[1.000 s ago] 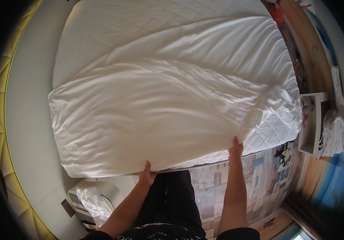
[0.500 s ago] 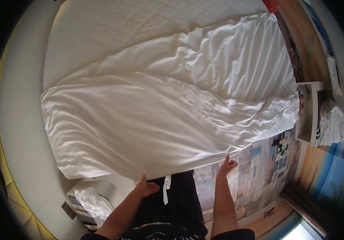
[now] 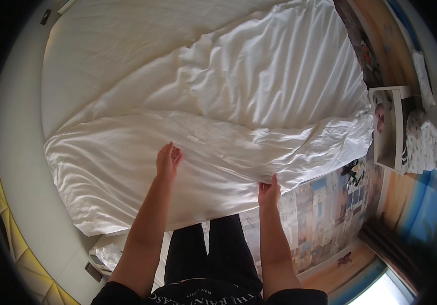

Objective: The person folds a white sheet on a bed, then places it on a nearby surface. The person then spreads a white quilt over the bed and folds it into a compact rectangle. The task is performed by hand without tools.

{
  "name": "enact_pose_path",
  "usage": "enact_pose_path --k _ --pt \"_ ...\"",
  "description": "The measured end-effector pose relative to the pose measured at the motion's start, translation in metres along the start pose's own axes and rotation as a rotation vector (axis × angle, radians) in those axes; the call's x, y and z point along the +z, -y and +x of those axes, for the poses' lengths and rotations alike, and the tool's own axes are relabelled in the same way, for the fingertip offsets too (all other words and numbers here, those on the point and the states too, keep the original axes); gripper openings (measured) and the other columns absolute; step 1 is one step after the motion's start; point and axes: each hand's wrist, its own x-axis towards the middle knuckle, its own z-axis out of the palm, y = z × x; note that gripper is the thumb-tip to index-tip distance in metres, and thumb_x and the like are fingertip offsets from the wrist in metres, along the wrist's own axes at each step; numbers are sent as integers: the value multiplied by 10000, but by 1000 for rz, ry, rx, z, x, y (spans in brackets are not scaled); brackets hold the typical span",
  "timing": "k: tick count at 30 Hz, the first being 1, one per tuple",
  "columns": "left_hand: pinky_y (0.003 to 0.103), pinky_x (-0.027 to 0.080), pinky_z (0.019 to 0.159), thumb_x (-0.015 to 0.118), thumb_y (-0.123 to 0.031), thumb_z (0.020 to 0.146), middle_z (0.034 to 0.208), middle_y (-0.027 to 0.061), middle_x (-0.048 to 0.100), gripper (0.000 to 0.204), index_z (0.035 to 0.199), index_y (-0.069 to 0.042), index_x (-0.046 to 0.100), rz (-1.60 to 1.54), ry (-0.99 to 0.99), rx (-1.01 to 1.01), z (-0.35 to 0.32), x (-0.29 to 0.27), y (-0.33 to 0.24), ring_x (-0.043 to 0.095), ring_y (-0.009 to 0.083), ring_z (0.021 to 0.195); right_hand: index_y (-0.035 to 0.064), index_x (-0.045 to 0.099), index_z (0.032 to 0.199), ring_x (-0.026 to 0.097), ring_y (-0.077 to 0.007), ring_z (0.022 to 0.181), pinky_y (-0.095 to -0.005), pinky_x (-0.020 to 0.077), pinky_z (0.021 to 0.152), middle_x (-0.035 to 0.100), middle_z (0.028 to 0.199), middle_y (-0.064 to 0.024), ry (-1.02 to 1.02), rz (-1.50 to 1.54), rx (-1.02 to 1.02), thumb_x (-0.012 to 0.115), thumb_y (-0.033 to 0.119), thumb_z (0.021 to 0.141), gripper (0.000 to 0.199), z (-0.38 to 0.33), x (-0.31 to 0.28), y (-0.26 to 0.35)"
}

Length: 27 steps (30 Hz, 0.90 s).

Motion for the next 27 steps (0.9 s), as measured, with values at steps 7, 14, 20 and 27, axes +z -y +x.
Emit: enact_pose_path --k 7,14,20,27 --pt "326 534 615 703 -321 813 805 52 524 381 913 -21 490 117 -408 157 16 50 -25 538 154 658 58 583 1018 634 -195 866 -335 534 716 648 981 -54 -107 -79 165 593 218 881 211 43 33 35" --pt "368 550 542 690 -494 767 787 167 586 600 951 42 492 378 -426 29 46 39 -84 612 239 623 104 611 1044 633 -187 958 -343 523 827 665 1030 -48 270 -60 26 591 225 877 207 29 107 109" --pt "385 575 585 613 -357 843 888 246 632 500 1071 70 490 283 -153 -252 73 50 -140 669 323 732 44 592 1064 622 -170 890 -283 518 766 646 995 -69 543 -164 -281 554 192 918 211 72 229 195" --pt "359 565 709 524 -207 899 917 228 630 370 1170 41 478 134 -92 -44 97 63 -199 660 284 785 14 556 1120 589 -207 959 -286 496 782 601 1098 -92 649 -271 -386 575 184 901 278 127 395 184"
